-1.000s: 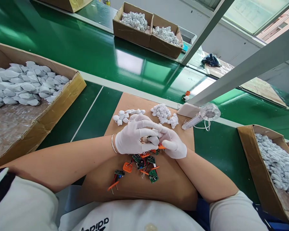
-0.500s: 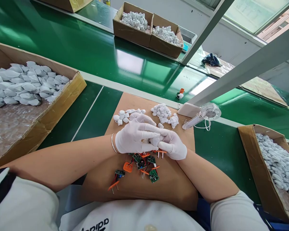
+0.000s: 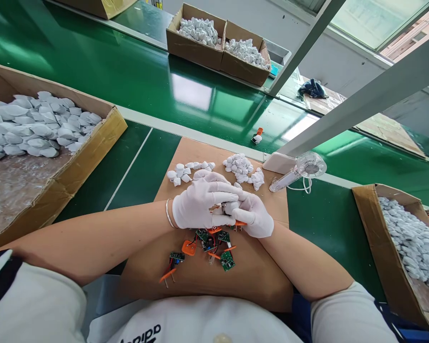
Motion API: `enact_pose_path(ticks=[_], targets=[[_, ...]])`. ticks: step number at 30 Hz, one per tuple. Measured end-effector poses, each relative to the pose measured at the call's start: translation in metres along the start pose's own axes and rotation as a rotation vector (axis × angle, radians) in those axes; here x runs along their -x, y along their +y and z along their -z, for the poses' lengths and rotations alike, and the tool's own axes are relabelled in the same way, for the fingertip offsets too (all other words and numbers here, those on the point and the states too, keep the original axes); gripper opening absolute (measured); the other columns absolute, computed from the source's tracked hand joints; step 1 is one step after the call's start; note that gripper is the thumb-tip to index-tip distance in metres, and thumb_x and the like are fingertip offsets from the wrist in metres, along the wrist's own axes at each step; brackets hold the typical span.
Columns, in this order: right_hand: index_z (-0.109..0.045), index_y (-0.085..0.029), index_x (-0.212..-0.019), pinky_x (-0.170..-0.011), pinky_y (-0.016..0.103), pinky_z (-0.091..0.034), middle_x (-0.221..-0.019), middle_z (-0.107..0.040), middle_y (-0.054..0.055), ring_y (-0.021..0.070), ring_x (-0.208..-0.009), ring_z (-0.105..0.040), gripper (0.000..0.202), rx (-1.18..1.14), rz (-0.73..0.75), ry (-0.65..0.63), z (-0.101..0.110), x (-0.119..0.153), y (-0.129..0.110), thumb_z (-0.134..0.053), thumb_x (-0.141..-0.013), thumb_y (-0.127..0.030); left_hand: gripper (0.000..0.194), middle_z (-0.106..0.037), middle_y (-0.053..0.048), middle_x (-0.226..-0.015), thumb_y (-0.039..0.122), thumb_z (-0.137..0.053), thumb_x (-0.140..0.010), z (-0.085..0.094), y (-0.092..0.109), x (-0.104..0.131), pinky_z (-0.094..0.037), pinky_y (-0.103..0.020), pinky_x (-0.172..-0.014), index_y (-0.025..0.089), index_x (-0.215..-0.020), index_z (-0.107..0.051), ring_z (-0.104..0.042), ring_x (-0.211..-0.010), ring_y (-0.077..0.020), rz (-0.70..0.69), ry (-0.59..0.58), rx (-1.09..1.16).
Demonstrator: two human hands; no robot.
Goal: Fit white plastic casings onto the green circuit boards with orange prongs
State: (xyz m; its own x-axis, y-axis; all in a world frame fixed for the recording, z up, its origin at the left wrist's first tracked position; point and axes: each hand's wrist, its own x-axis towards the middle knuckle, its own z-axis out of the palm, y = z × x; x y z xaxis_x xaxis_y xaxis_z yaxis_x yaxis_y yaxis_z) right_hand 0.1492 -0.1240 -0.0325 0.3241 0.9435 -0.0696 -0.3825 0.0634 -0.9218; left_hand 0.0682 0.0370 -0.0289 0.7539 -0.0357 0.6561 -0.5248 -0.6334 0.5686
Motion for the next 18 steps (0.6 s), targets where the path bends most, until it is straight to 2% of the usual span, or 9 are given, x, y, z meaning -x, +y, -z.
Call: enact_pose_path(ticks=[4,6,10,13,16,18], targets=[[-0.058,-0.018,-0.119,-0.06,0.027,-0.041,-0.064,-0.039,-0.004,0.0125,-0.064,-0.042,0.057,0.065,-0.048,0.044,0.003,0.0005,0.0002,-0.076,-0.069,-0.039,0.024,-0.073,0.006,-0.092,0.035,-0.077,-0.066,-0.0015,-0.0039,0.0019,-0.051,-0.039,-0.087,0.034,-0.088,-0.068,-0.066,-0.09,-0.0207,0.026,0.061,0.028],[-0.058,-0.016,-0.121,-0.065,0.029,-0.043,-0.066,-0.04,-0.004,0.0131,-0.066,-0.044,0.063,0.124,-0.082,0.06,0.0026,0.0005,-0.0014,-0.078,-0.066,-0.038,0.018,-0.073,0.007,-0.089,0.033,-0.075,-0.068,-0.002,-0.0053,0.0029,-0.051,-0.038,-0.085,0.035,-0.084,-0.068,-0.066,-0.089,-0.0196,0.021,0.039,-0.001],[-0.061,-0.015,-0.114,-0.068,0.03,-0.044,-0.068,-0.042,-0.003,0.0127,-0.068,-0.045,0.054,0.188,-0.066,0.082,0.0013,0.0002,-0.004,-0.077,-0.067,-0.036,0.009,-0.072,0.006,-0.086,0.031,-0.071,-0.071,-0.0037,-0.0062,0.005,-0.049,-0.038,-0.085,0.033,-0.079,-0.067,-0.065,-0.088,-0.02,0.07,-0.008,-0.056],[-0.063,-0.014,-0.108,-0.063,0.027,-0.042,-0.064,-0.04,-0.004,0.0112,-0.064,-0.041,0.05,0.227,-0.03,0.089,0.0014,-0.0004,-0.0036,-0.078,-0.066,-0.037,0.007,-0.071,0.007,-0.09,0.03,-0.067,-0.075,-0.0062,-0.0077,0.0067,-0.048,-0.038,-0.087,0.034,-0.08,-0.067,-0.064,-0.091,-0.0189,0.093,-0.032,-0.009],[-0.063,-0.015,-0.093,-0.06,0.026,-0.041,-0.061,-0.04,-0.005,0.01,-0.061,-0.039,0.037,0.224,-0.055,0.118,0.0025,-0.0001,-0.0017,-0.077,-0.067,-0.038,0.013,-0.071,0.009,-0.095,0.028,-0.065,-0.076,-0.0065,-0.0087,0.0065,-0.049,-0.036,-0.084,0.035,-0.087,-0.065,-0.064,-0.088,-0.0167,0.025,-0.027,0.002],[-0.061,-0.017,-0.088,-0.061,0.027,-0.043,-0.064,-0.045,-0.003,0.0113,-0.063,-0.043,0.038,0.163,-0.062,0.124,0.0033,0.0009,-0.0008,-0.078,-0.065,-0.04,0.016,-0.072,0.008,-0.093,0.027,-0.069,-0.074,-0.0042,-0.0075,0.0052,-0.049,-0.036,-0.08,0.032,-0.088,-0.063,-0.064,-0.085,-0.0164,-0.056,0.032,-0.027]])
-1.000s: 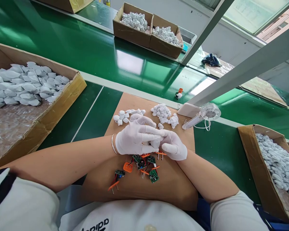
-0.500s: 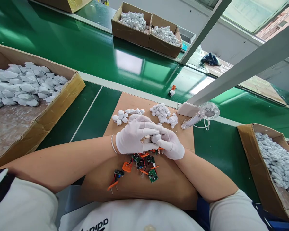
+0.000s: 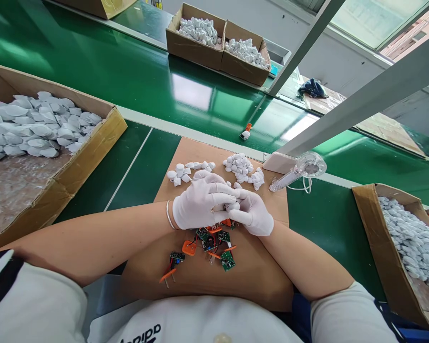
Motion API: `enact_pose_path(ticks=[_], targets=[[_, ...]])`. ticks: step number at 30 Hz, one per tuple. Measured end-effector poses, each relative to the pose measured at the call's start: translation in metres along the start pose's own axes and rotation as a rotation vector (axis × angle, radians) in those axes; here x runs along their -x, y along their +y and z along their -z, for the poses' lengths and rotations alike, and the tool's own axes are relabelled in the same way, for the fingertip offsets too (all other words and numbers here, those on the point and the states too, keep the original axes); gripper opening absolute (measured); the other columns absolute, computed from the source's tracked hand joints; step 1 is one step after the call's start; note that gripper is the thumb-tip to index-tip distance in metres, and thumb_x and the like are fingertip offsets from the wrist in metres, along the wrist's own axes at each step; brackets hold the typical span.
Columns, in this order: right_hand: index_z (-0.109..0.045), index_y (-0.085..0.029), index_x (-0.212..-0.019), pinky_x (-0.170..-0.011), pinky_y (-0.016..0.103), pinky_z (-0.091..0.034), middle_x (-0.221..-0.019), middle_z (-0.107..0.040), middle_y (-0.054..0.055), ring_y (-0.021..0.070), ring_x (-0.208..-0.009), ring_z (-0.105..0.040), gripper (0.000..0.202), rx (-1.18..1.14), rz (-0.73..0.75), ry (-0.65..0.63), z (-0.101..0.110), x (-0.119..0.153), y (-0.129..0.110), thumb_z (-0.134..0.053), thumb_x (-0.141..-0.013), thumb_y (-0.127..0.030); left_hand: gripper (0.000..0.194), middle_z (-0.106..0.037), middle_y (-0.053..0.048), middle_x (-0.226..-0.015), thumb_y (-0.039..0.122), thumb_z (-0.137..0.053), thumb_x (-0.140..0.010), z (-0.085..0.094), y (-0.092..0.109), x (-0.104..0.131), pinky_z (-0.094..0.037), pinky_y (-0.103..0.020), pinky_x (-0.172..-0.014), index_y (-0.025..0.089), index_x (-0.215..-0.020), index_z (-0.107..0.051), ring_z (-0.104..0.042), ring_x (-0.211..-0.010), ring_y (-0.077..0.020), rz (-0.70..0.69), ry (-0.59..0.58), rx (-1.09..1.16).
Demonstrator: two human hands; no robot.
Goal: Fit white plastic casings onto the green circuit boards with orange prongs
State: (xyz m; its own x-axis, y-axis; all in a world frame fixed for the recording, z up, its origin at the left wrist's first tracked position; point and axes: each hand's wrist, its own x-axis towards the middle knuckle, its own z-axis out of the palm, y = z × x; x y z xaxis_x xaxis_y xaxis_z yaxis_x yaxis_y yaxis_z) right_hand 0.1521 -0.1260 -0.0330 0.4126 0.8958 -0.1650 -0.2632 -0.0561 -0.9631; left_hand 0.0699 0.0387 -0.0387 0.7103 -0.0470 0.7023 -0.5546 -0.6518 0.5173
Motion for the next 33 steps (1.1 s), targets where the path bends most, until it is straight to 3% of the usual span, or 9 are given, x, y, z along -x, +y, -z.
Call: enact_pose_path(ticks=[5,10,13,17,19,22,25,28,33], targets=[[-0.06,-0.018,-0.088,-0.072,0.035,-0.047,-0.068,-0.056,0.0,0.0166,-0.07,-0.055,0.033,-0.205,-0.006,-0.024,-0.001,0.001,-0.002,-0.071,-0.074,-0.045,0.025,-0.071,0.001,-0.082,0.031,-0.071,-0.073,0.007,0.007,-0.003,-0.048,-0.035,-0.077,0.027,-0.095,-0.062,-0.062,-0.081,-0.0176,0.085,-0.007,-0.012],[-0.06,-0.017,-0.082,-0.07,0.034,-0.048,-0.07,-0.062,0.002,0.0173,-0.07,-0.058,0.026,-0.063,0.079,0.038,0.0,-0.001,-0.001,-0.07,-0.075,-0.04,0.029,-0.07,0.0,-0.094,0.021,-0.064,-0.078,0.007,0.005,-0.003,-0.046,-0.036,-0.084,0.03,-0.106,-0.062,-0.064,-0.088,-0.0174,0.028,-0.075,0.031],[-0.06,-0.019,-0.096,-0.077,0.037,-0.049,-0.087,-0.066,0.005,0.0186,-0.078,-0.06,0.03,0.027,0.253,0.243,0.004,-0.004,0.004,-0.06,-0.083,-0.047,0.029,-0.069,-0.002,-0.092,0.015,-0.061,-0.08,0.008,-0.001,-0.003,-0.049,-0.036,-0.086,0.029,-0.106,-0.062,-0.064,-0.09,-0.0169,0.099,-0.045,0.239],[-0.059,-0.022,-0.104,-0.084,0.037,-0.047,-0.108,-0.063,0.008,0.0175,-0.083,-0.059,0.019,0.372,0.385,0.558,0.009,-0.011,0.008,-0.053,-0.088,-0.031,0.027,-0.069,-0.007,-0.097,0.026,-0.063,-0.082,0.008,-0.012,-0.004,-0.053,-0.039,-0.088,0.022,-0.109,-0.062,-0.065,-0.093,-0.0195,0.479,0.201,0.541],[-0.06,-0.021,-0.105,-0.084,0.038,-0.046,-0.103,-0.063,0.008,0.0199,-0.086,-0.057,0.021,0.673,0.404,0.528,0.011,-0.015,0.009,-0.052,-0.086,-0.021,0.027,-0.068,-0.009,-0.106,0.032,-0.067,-0.08,0.007,-0.015,-0.005,-0.054,-0.04,-0.09,0.019,-0.103,-0.062,-0.065,-0.1,-0.0222,0.666,0.327,0.659],[-0.064,-0.02,-0.096,-0.086,0.041,-0.04,-0.091,-0.065,0.007,0.0246,-0.09,-0.053,0.027,1.144,0.377,0.381,0.011,-0.019,0.008,-0.05,-0.078,-0.008,0.03,-0.068,-0.008,-0.109,0.028,-0.074,-0.072,0.01,-0.015,-0.011,-0.054,-0.041,-0.091,0.02,-0.098,-0.062,-0.065,-0.103,-0.0231,0.758,0.438,0.708],[-0.066,-0.018,-0.095,-0.083,0.04,-0.036,-0.088,-0.067,0.008,0.0247,-0.086,-0.051,0.031,1.391,0.368,0.329,0.011,-0.021,0.01,-0.047,-0.076,-0.003,0.031,-0.068,-0.008,-0.11,0.023,-0.073,-0.069,0.021,-0.013,-0.02,-0.055,-0.04,-0.087,0.019,-0.099,-0.064,-0.066,-0.098,-0.0211,0.704,0.391,0.548],[-0.068,-0.017,-0.091,-0.083,0.042,-0.032,-0.084,-0.066,0.009,0.0248,-0.083,-0.05,0.026,1.507,0.425,0.328,0.009,-0.021,0.011,-0.05,-0.075,-0.005,0.024,-0.068,-0.008,-0.106,0.026,-0.063,-0.076,0.037,-0.021,-0.041,-0.053,-0.034,-0.08,0.018,-0.099,-0.064,-0.065,-0.093,-0.0189,0.656,0.23,0.126],[-0.066,-0.017,-0.077,-0.083,0.041,-0.035,-0.083,-0.066,0.009,0.0248,-0.084,-0.051,0.014,1.424,0.491,0.369,0.003,-0.016,0.007,-0.053,-0.082,-0.018,0.018,-0.062,-0.005,-0.068,0.028,-0.059,-0.078,0.06,-0.072,-0.097,-0.041,-0.03,-0.068,0.014,-0.068,-0.063,-0.058,-0.071,-0.0179,0.732,-0.042,-0.413]])
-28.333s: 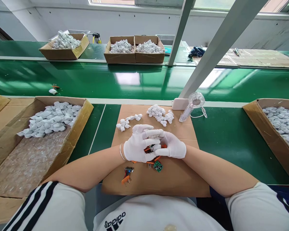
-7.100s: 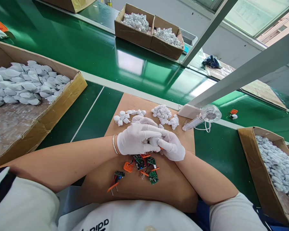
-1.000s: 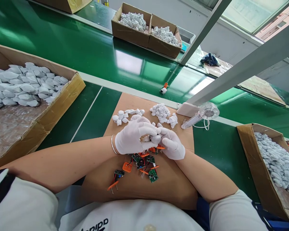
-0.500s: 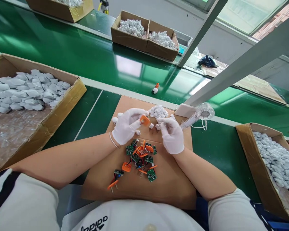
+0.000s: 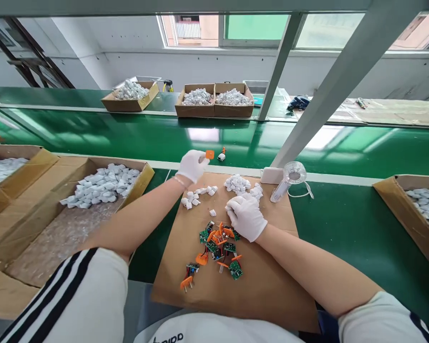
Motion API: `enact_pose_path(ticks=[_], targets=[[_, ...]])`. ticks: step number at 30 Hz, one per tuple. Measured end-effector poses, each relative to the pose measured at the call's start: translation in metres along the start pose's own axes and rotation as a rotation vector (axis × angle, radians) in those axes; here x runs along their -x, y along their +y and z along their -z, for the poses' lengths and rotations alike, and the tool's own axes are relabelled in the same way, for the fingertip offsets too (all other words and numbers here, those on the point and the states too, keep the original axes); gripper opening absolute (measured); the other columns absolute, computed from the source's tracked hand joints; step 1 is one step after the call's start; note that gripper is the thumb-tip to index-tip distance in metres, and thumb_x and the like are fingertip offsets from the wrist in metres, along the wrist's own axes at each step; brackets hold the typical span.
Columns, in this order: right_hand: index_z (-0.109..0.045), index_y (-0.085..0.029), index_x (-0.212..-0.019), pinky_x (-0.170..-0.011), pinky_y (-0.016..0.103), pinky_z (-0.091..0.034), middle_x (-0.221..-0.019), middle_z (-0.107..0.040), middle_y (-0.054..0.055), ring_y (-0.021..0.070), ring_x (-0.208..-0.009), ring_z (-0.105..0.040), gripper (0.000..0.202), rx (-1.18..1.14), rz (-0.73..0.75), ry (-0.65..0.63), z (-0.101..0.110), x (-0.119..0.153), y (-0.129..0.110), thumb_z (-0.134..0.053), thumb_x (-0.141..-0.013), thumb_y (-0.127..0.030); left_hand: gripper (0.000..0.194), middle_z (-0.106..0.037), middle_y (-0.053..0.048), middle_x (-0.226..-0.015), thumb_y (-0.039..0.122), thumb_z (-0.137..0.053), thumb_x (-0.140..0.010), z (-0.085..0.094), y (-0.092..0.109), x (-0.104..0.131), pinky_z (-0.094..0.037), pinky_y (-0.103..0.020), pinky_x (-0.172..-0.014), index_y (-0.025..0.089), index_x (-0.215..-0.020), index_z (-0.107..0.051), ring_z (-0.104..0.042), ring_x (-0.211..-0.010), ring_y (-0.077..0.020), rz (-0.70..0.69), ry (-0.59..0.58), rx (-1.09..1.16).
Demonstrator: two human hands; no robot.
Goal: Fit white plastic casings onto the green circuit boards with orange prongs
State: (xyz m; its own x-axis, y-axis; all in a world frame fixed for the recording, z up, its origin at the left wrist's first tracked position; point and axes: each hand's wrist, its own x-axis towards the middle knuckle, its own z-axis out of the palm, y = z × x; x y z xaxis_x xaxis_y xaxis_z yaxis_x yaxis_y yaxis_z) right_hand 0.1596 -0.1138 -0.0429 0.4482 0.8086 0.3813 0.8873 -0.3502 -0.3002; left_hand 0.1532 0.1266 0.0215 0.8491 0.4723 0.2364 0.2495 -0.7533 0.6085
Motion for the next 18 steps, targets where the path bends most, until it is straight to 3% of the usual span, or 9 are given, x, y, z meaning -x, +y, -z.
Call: enact_pose_path(ticks=[4,8,12,16,18], targets=[[-0.066,-0.015,-0.084,-0.081,0.037,-0.041,-0.086,-0.065,0.01,0.0237,-0.086,-0.056,0.014,-0.186,-0.044,0.128,0.0,0.004,-0.002,-0.053,-0.083,-0.019,0.014,-0.061,-0.009,-0.068,0.021,-0.059,-0.078,-0.004,-0.009,-0.051,-0.037,-0.03,-0.068,0.011,-0.068,-0.063,-0.057,-0.072,-0.0203,0.128,-0.066,-0.22],[-0.066,-0.016,-0.089,-0.078,0.036,-0.047,-0.082,-0.066,0.009,0.0219,-0.082,-0.06,0.017,-0.319,-0.024,0.215,-0.005,0.005,0.002,-0.05,-0.084,-0.015,0.02,-0.065,-0.016,-0.086,0.022,-0.06,-0.078,-0.007,-0.004,-0.061,-0.04,-0.031,-0.073,0.007,-0.09,-0.065,-0.06,-0.084,-0.0252,0.216,-0.134,-0.37],[-0.064,-0.019,-0.097,-0.086,0.035,-0.051,-0.095,-0.07,0.008,0.0198,-0.091,-0.064,0.025,-0.522,0.031,0.301,-0.008,0.003,0.006,-0.044,-0.086,-0.01,0.047,-0.056,-0.024,-0.118,0.031,-0.056,-0.082,0.0,0.016,-0.032,-0.042,-0.038,-0.084,0.006,-0.121,-0.052,-0.054,-0.107,-0.0333,0.169,-0.154,-0.479],[-0.063,-0.021,-0.09,-0.08,0.035,-0.054,-0.099,-0.067,0.007,0.0199,-0.092,-0.064,0.016,-0.727,-0.049,0.284,-0.006,0.001,0.003,-0.052,-0.082,-0.012,0.038,-0.063,-0.007,-0.107,0.029,-0.065,-0.073,0.016,0.033,0.029,-0.043,-0.032,-0.085,0.025,-0.11,-0.062,-0.057,-0.102,-0.0263,-0.021,-0.349,-0.493],[-0.062,-0.021,-0.085,-0.072,0.033,-0.055,-0.093,-0.067,0.006,0.0197,-0.086,-0.064,0.009,-0.796,-0.135,0.252,-0.006,0.002,0.002,-0.056,-0.081,-0.016,0.031,-0.065,-0.006,-0.1,0.026,-0.062,-0.073,0.025,0.032,0.059,-0.044,-0.033,-0.084,0.026,-0.104,-0.065,-0.057,-0.099,-0.026,-0.168,-0.447,-0.545]])
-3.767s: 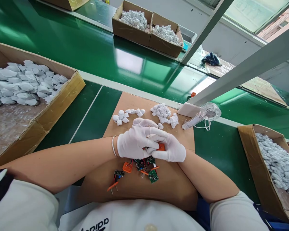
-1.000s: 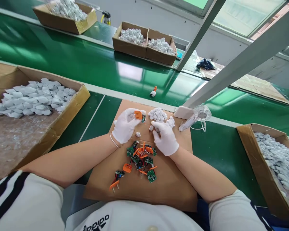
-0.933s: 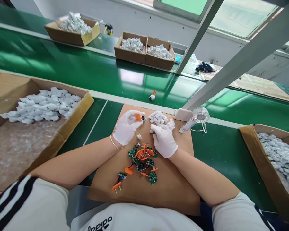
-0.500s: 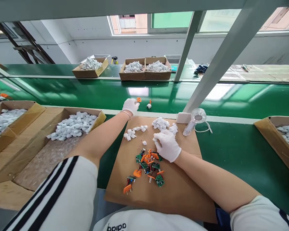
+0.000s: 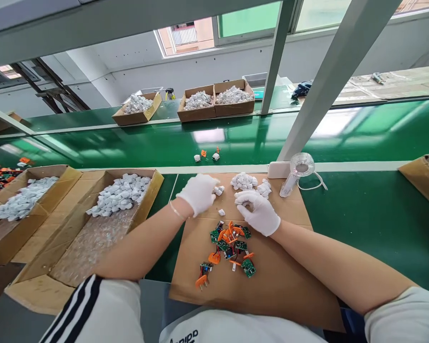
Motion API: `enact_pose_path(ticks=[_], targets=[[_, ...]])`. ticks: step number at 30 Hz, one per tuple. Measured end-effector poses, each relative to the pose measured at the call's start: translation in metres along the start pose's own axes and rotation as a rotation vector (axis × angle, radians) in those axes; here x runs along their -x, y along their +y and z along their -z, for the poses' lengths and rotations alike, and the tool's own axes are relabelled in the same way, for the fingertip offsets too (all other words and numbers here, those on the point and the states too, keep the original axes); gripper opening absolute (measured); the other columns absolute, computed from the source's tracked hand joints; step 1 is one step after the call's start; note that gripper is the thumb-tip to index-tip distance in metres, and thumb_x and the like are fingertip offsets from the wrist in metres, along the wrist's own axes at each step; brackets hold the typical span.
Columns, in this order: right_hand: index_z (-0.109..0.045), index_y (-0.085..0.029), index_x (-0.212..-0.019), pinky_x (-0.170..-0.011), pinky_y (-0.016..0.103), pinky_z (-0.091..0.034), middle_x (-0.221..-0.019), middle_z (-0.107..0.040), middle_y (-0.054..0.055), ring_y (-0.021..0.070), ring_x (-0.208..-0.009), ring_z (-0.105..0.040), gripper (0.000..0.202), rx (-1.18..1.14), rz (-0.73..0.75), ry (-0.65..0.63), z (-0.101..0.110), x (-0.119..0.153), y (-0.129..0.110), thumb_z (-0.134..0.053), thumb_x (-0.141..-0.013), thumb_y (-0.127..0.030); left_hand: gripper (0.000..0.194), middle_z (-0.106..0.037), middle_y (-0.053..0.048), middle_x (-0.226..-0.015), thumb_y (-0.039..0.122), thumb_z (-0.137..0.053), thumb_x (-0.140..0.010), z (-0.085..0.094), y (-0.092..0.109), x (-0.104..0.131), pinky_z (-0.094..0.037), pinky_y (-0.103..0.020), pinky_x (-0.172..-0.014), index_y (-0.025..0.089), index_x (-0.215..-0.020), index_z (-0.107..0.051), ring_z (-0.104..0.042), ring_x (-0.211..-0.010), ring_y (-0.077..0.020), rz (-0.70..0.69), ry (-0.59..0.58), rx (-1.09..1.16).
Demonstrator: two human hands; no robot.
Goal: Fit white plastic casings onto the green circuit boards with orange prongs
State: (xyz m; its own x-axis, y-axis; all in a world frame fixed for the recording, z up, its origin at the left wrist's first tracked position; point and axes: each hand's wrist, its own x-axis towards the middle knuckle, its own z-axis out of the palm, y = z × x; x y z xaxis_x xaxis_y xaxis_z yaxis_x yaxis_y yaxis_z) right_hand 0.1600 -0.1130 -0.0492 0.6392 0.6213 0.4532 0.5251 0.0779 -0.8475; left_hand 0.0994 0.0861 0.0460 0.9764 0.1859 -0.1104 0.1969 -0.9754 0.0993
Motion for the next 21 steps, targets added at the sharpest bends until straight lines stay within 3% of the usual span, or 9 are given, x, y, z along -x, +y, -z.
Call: enact_pose_path(ticks=[4,8,12,16,19,21], targets=[[-0.061,-0.02,-0.088,-0.066,0.032,-0.055,-0.083,-0.066,0.005,0.017,-0.071,-0.063,0.008,-0.059,-0.155,0.024,-0.001,0.001,0.003,-0.058,-0.082,-0.024,0.019,-0.065,-0.01,-0.09,0.03,-0.059,-0.076,-0.013,-0.012,0.034,-0.044,-0.035,-0.075,0.02,-0.088,-0.068,-0.057,-0.091,-0.0281,0.046,-0.014,-0.178],[-0.062,-0.02,-0.085,-0.066,0.031,-0.053,-0.084,-0.066,0.005,0.0171,-0.072,-0.061,0.006,-0.026,-0.111,-0.004,0.001,0.0,0.003,-0.058,-0.082,-0.023,0.021,-0.065,-0.008,-0.095,0.029,-0.063,-0.072,-0.025,-0.018,0.035,-0.045,-0.034,-0.078,0.021,-0.091,-0.067,-0.057,-0.092,-0.0263,0.007,0.025,-0.12],[-0.059,-0.02,-0.082,-0.069,0.033,-0.052,-0.086,-0.064,0.006,0.0175,-0.075,-0.061,0.009,-0.008,0.049,-0.062,0.003,0.0,-0.004,-0.057,-0.076,-0.012,0.027,-0.065,-0.007,-0.107,0.031,-0.062,-0.077,-0.031,0.0,0.012,-0.044,-0.036,-0.088,0.022,-0.102,-0.066,-0.057,-0.1,-0.0254,-0.077,0.138,0.015],[-0.055,-0.02,-0.081,-0.07,0.032,-0.05,-0.082,-0.063,0.004,0.0171,-0.076,-0.059,0.017,0.035,0.183,-0.164,0.004,0.004,-0.008,-0.054,-0.073,-0.005,0.045,-0.064,-0.01,-0.115,0.034,-0.066,-0.077,-0.036,0.024,-0.031,-0.042,-0.038,-0.097,0.017,-0.118,-0.059,-0.056,-0.111,-0.0281,-0.085,0.165,0.129],[-0.055,-0.02,-0.08,-0.068,0.031,-0.048,-0.078,-0.063,0.004,0.0166,-0.072,-0.058,0.018,0.069,0.224,-0.21,0.003,0.004,-0.007,-0.053,-0.072,-0.004,0.048,-0.064,-0.012,-0.115,0.033,-0.065,-0.078,-0.037,0.033,-0.057,-0.047,-0.037,-0.092,0.015,-0.122,-0.057,-0.059,-0.106,-0.0271,-0.117,0.14,0.167],[-0.055,-0.02,-0.079,-0.067,0.031,-0.048,-0.077,-0.063,0.004,0.0163,-0.07,-0.057,0.018,0.09,0.22,-0.21,0.003,0.003,-0.005,-0.053,-0.07,-0.004,0.041,-0.067,-0.01,-0.107,0.03,-0.068,-0.076,-0.037,0.036,-0.067,-0.049,-0.035,-0.086,0.016,-0.114,-0.062,-0.062,-0.099,-0.0256,-0.166,0.115,0.191]])
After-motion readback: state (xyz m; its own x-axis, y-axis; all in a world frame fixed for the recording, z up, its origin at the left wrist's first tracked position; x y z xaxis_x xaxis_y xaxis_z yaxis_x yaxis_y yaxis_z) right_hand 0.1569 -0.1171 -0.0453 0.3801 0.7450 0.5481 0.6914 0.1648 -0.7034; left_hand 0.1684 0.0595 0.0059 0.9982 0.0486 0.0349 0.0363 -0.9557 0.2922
